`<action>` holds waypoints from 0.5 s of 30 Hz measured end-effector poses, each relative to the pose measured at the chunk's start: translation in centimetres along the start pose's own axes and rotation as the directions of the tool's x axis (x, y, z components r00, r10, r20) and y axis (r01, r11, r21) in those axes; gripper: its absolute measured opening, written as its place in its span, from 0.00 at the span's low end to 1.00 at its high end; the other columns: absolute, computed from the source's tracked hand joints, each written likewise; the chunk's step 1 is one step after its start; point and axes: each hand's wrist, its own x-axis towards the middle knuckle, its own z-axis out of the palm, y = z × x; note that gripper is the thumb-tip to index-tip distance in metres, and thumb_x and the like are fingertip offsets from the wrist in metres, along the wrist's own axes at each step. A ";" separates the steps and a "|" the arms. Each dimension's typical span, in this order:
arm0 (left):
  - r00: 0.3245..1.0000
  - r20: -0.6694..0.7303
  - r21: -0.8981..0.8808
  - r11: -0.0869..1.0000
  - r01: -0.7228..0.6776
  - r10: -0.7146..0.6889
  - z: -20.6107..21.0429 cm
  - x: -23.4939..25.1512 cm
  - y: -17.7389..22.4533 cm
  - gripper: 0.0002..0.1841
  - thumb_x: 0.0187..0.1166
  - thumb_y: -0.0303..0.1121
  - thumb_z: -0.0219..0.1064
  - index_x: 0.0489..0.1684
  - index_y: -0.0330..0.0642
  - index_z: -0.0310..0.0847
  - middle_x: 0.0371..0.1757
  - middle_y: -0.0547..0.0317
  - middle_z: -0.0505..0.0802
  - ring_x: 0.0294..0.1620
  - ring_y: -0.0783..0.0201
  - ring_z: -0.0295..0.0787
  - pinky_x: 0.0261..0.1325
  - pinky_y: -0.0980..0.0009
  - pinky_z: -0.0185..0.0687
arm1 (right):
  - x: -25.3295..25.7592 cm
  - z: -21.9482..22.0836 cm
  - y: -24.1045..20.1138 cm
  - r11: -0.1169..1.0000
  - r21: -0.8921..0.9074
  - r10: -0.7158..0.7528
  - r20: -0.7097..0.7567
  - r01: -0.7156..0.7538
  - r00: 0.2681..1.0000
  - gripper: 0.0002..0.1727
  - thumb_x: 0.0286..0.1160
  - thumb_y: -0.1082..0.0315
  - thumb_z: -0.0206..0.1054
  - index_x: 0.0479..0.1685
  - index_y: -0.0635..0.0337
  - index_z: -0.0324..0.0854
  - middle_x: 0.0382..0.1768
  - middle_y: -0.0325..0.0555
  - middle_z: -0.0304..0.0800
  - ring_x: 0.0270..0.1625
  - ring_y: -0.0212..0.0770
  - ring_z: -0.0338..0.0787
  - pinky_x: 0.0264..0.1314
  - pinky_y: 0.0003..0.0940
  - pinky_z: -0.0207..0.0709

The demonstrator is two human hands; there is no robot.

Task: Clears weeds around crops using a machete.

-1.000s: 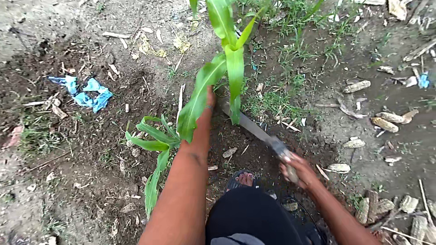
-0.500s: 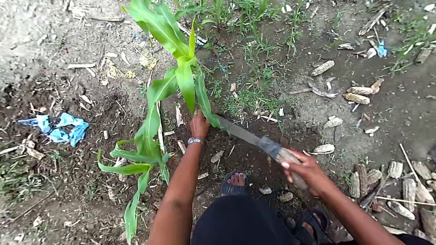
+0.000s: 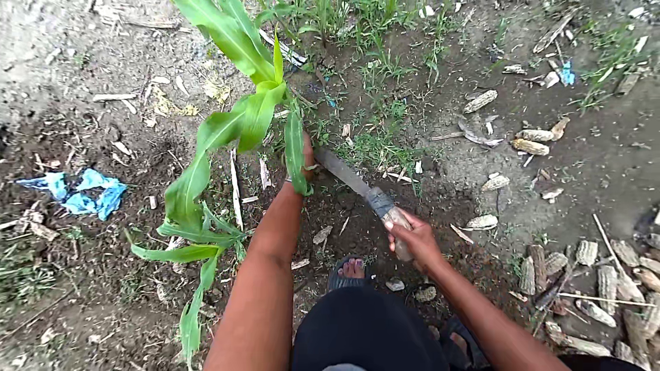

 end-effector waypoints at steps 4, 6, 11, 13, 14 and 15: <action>0.976 0.015 -0.219 0.952 0.216 -0.218 3.7 2.4 -5.0 0.27 0.92 0.44 0.55 0.81 0.31 0.71 0.72 0.29 0.86 0.74 0.35 0.84 0.78 0.40 0.76 | -3.1 -3.5 0.9 0.996 0.014 0.090 -0.008 -0.090 0.996 0.31 0.76 0.64 0.67 0.79 0.64 0.70 0.24 0.47 0.85 0.17 0.38 0.83 0.16 0.32 0.79; 0.973 0.053 -0.196 0.953 0.230 -0.224 4.1 3.9 -6.0 0.32 0.92 0.52 0.54 0.80 0.32 0.73 0.71 0.29 0.87 0.74 0.35 0.84 0.78 0.38 0.76 | -5.3 -5.5 1.4 0.988 0.099 0.117 -0.024 -0.114 0.993 0.26 0.72 0.62 0.66 0.71 0.63 0.75 0.21 0.45 0.84 0.16 0.36 0.83 0.14 0.30 0.79; 0.974 0.075 -0.151 0.963 0.224 -0.214 2.9 3.0 -3.5 0.30 0.87 0.54 0.57 0.69 0.34 0.83 0.64 0.30 0.91 0.70 0.33 0.87 0.72 0.31 0.76 | -3.9 -2.9 0.0 0.986 0.105 0.132 -0.032 -0.128 0.991 0.27 0.77 0.62 0.63 0.75 0.62 0.72 0.23 0.44 0.83 0.17 0.36 0.82 0.15 0.30 0.78; 0.971 0.023 -0.178 0.955 0.236 -0.236 3.4 2.5 -2.8 0.31 0.86 0.54 0.56 0.71 0.35 0.83 0.65 0.31 0.91 0.70 0.33 0.87 0.72 0.31 0.76 | -0.4 0.9 -0.9 0.982 0.110 0.158 -0.034 -0.153 0.987 0.25 0.85 0.64 0.62 0.78 0.62 0.71 0.23 0.47 0.83 0.17 0.38 0.81 0.14 0.33 0.78; 0.963 0.014 -0.201 0.943 0.267 -0.270 3.1 2.2 -2.3 0.31 0.86 0.54 0.55 0.72 0.36 0.83 0.65 0.32 0.91 0.70 0.33 0.86 0.72 0.31 0.76 | 0.8 2.2 -0.7 0.983 0.117 0.145 -0.039 -0.140 0.989 0.24 0.84 0.66 0.64 0.76 0.64 0.72 0.21 0.48 0.83 0.16 0.39 0.82 0.14 0.34 0.78; 0.956 0.013 -0.229 0.930 0.288 -0.293 2.8 1.6 -2.0 0.31 0.86 0.54 0.55 0.72 0.36 0.83 0.65 0.32 0.91 0.70 0.34 0.86 0.72 0.31 0.76 | 1.1 2.7 -0.3 0.991 0.089 0.101 -0.040 -0.097 0.994 0.25 0.82 0.68 0.66 0.76 0.67 0.73 0.22 0.49 0.84 0.17 0.40 0.83 0.15 0.34 0.80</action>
